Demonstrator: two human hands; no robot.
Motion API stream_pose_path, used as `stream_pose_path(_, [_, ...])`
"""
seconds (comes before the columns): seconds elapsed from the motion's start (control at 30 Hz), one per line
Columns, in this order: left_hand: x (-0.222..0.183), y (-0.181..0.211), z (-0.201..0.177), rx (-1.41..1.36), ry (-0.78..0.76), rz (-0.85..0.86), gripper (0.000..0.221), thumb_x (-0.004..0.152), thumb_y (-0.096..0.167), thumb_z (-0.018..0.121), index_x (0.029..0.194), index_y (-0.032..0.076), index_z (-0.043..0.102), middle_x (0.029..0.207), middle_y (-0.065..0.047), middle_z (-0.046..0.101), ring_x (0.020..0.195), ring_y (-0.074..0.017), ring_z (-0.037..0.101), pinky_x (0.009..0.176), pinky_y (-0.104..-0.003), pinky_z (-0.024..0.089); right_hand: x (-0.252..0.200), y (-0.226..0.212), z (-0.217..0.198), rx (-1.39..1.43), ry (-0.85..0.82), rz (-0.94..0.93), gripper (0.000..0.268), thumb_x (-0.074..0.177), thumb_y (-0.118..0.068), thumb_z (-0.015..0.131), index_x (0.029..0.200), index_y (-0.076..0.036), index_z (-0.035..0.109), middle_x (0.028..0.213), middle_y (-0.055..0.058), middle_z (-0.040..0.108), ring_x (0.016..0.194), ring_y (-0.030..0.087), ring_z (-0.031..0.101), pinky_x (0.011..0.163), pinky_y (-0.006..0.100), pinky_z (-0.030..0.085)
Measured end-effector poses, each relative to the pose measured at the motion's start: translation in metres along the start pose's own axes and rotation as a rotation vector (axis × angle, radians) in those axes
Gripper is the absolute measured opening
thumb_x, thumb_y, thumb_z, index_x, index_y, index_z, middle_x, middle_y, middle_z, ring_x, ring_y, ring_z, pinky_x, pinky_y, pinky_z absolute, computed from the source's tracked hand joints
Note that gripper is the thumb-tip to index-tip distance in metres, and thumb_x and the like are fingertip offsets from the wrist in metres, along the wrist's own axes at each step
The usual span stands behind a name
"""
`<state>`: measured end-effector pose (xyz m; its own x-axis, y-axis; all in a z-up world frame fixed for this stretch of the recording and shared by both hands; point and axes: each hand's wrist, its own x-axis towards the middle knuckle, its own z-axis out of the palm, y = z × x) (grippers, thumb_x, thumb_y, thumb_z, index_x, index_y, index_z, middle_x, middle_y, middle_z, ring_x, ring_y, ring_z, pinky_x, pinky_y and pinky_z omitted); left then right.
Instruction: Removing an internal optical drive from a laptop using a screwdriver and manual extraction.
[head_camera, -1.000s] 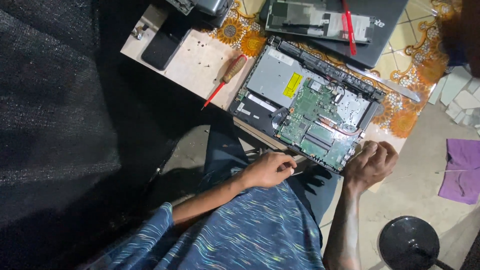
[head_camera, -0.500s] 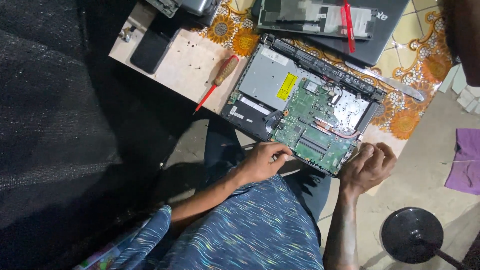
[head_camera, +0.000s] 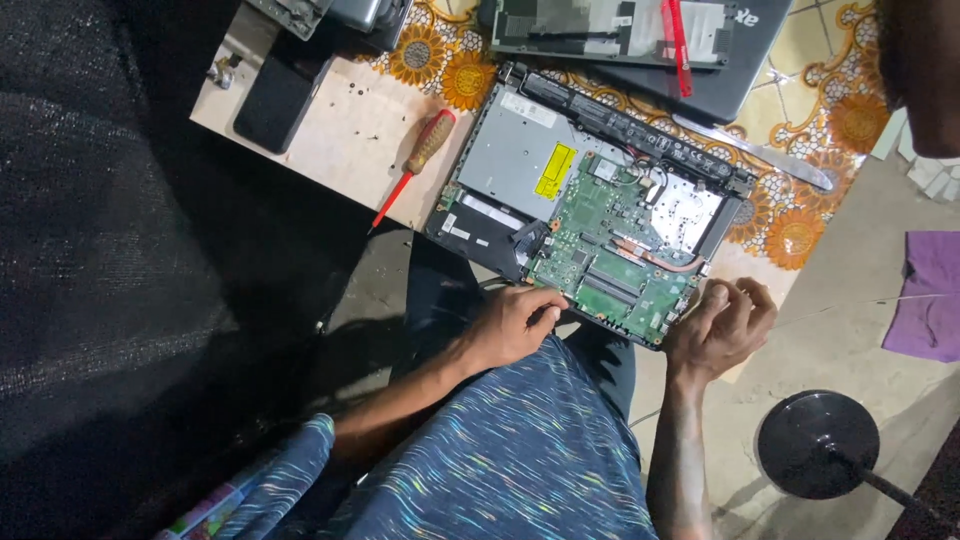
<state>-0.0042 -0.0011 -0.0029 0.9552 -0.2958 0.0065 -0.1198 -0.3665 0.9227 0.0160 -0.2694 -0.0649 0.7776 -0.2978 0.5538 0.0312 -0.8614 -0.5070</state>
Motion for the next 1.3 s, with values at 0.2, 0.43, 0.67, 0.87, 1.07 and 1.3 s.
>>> stream_pose_path(0.2, [-0.002, 0.008, -0.004, 0.040, 0.000, -0.043, 0.015, 0.091, 0.013, 0.056, 0.098, 0.011, 0.069, 0.074, -0.017, 0.069, 0.074, -0.0404, 0.067, 0.057, -0.044, 0.055, 0.009, -0.021, -0.012, 0.056, 0.005, -0.025, 0.019, 0.104, -0.017, 0.059, 0.091, -0.005, 0.065, 0.104, 0.013, 0.057, 0.100, 0.037, 0.058, 0.086, 0.048, 0.045])
stream_pose_path(0.43, [0.003, 0.019, -0.011, 0.082, 0.038, -0.017, 0.015, 0.091, 0.010, 0.057, 0.097, 0.009, 0.070, 0.072, -0.016, 0.069, 0.070, -0.0392, 0.067, 0.053, -0.041, 0.055, 0.007, -0.013, -0.008, 0.032, 0.004, -0.039, 0.017, 0.103, -0.017, 0.058, 0.092, -0.006, 0.066, 0.104, 0.013, 0.058, 0.098, 0.036, 0.060, 0.084, 0.048, 0.046])
stream_pose_path(0.67, [0.014, 0.027, -0.013, 0.053, 0.046, -0.061, 0.016, 0.090, 0.006, 0.057, 0.096, 0.006, 0.071, 0.071, -0.017, 0.069, 0.064, -0.0366, 0.068, 0.047, -0.037, 0.054, 0.009, -0.014, -0.013, 0.012, -0.027, 0.037, 0.016, 0.102, -0.019, 0.058, 0.092, -0.010, 0.066, 0.108, 0.009, 0.057, 0.099, 0.032, 0.059, 0.082, 0.044, 0.045])
stream_pose_path(0.87, [0.028, 0.022, -0.021, 0.062, 0.089, -0.064, 0.016, 0.091, 0.007, 0.057, 0.097, 0.005, 0.071, 0.071, -0.018, 0.068, 0.064, -0.0377, 0.067, 0.044, -0.038, 0.053, 0.008, -0.009, -0.010, 0.012, -0.033, 0.047, 0.016, 0.102, -0.022, 0.058, 0.093, -0.012, 0.066, 0.110, 0.008, 0.058, 0.102, 0.032, 0.059, 0.084, 0.045, 0.045])
stream_pose_path(1.07, [0.041, 0.008, -0.041, 0.110, 0.252, -0.053, 0.016, 0.088, 0.008, 0.058, 0.096, 0.007, 0.072, 0.075, -0.015, 0.069, 0.071, -0.0357, 0.068, 0.052, -0.038, 0.056, 0.002, 0.001, -0.005, 0.048, -0.031, 0.059, 0.011, 0.100, -0.016, 0.063, 0.091, -0.010, 0.067, 0.110, 0.010, 0.059, 0.102, 0.036, 0.060, 0.086, 0.048, 0.046])
stream_pose_path(1.3, [0.056, -0.008, -0.118, 0.380, 0.703, -0.111, 0.012, 0.082, 0.002, 0.062, 0.093, 0.007, 0.066, 0.085, -0.010, 0.061, 0.081, -0.0337, 0.063, 0.069, -0.041, 0.054, 0.007, -0.008, -0.006, 0.014, -0.019, 0.052, 0.013, 0.101, -0.014, 0.060, 0.091, -0.010, 0.067, 0.108, 0.010, 0.058, 0.100, 0.034, 0.060, 0.089, 0.049, 0.045])
